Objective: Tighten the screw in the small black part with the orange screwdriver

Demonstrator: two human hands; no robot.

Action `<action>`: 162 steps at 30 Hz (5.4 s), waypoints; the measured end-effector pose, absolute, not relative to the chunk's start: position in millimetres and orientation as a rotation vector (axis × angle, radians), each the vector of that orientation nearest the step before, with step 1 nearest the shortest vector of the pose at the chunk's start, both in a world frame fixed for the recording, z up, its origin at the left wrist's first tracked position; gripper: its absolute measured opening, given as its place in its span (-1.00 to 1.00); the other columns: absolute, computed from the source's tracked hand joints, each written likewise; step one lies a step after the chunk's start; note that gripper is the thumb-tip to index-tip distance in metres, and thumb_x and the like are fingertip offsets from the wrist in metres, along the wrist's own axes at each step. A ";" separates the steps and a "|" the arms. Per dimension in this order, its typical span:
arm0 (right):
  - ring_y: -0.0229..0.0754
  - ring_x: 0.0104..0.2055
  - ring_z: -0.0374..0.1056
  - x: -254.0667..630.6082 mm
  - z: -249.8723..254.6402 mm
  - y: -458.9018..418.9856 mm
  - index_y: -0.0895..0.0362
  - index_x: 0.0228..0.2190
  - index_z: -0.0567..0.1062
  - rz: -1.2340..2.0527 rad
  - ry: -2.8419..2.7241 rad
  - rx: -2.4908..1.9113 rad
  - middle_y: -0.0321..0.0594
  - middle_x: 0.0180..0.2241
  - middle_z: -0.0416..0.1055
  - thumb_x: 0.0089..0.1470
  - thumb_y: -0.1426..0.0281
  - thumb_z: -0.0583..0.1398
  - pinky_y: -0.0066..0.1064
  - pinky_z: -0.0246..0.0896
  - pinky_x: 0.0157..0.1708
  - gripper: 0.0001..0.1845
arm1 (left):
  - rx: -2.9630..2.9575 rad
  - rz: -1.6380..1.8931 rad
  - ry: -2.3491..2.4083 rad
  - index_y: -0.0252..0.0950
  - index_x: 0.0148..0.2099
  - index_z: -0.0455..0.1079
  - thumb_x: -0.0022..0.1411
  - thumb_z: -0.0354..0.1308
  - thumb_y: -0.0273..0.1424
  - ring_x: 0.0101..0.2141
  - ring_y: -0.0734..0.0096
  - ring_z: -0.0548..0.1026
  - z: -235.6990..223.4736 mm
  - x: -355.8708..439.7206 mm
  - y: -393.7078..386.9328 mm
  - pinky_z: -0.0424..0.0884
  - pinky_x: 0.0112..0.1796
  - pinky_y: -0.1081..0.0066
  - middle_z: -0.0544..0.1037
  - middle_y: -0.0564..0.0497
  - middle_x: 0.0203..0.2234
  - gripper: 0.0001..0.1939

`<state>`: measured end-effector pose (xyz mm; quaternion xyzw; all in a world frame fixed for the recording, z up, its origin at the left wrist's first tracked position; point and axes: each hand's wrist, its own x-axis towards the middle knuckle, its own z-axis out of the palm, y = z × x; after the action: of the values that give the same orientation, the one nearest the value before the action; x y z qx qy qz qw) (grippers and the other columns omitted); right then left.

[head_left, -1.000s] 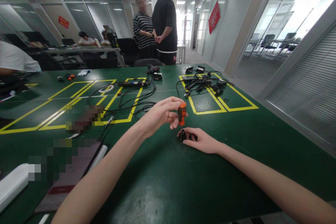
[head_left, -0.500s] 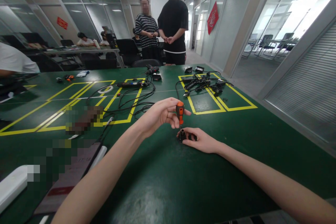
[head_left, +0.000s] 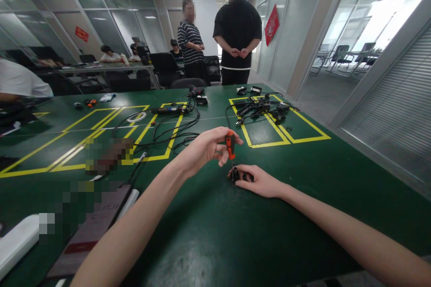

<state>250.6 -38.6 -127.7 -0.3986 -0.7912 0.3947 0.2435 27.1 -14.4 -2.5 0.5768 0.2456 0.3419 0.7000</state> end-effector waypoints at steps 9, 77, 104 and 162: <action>-0.20 -0.34 0.35 250.5 -128.2 -39.2 0.18 0.09 0.52 1.077 -2.152 -1.055 -0.16 -0.21 0.56 0.23 0.23 0.26 -0.38 0.27 -0.29 -0.54 | 1.273 0.741 0.564 -0.33 -0.03 0.43 0.36 0.18 -0.15 -0.55 0.47 0.54 -4.4 26.8 -14.0 0.48 -0.53 0.50 0.64 -0.12 -0.27 -0.66; -0.30 -0.46 0.24 246.6 -135.2 -37.8 0.08 0.21 0.44 1.134 -2.021 -1.100 -0.27 -0.32 0.48 0.20 0.33 0.29 -0.46 0.19 -0.44 -0.45 | 1.301 0.770 0.687 -0.35 -0.06 0.56 0.23 0.36 -0.22 -0.55 0.61 0.35 1.8 21.3 -18.9 0.26 -0.54 0.56 0.46 0.04 -0.41 -0.67; -0.22 -0.34 0.33 247.9 -131.7 -40.6 0.04 0.23 0.42 1.125 -2.058 -1.136 -0.22 -0.24 0.51 0.24 0.30 0.25 -0.42 0.25 -0.35 -0.46 | 1.257 0.755 0.581 -0.34 -0.09 0.41 0.38 0.14 -0.14 -0.55 0.55 0.46 1.1 25.5 -18.6 0.20 -0.60 0.56 0.61 -0.20 -0.14 -0.67; -0.19 -0.32 0.37 247.3 -126.6 -40.9 0.14 0.08 0.50 1.122 -2.096 -1.128 -0.19 -0.25 0.53 0.23 0.31 0.25 -0.41 0.27 -0.33 -0.59 | 1.325 0.783 0.685 -0.33 -0.10 0.50 0.18 0.39 -0.19 -0.52 0.58 0.42 4.8 24.3 -20.8 0.27 -0.54 0.53 0.57 -0.05 -0.26 -0.64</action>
<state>247.3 -40.9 -126.6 -0.4148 -0.7707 0.4126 0.2524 24.3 -20.8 4.8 0.5870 0.3032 0.3468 0.6658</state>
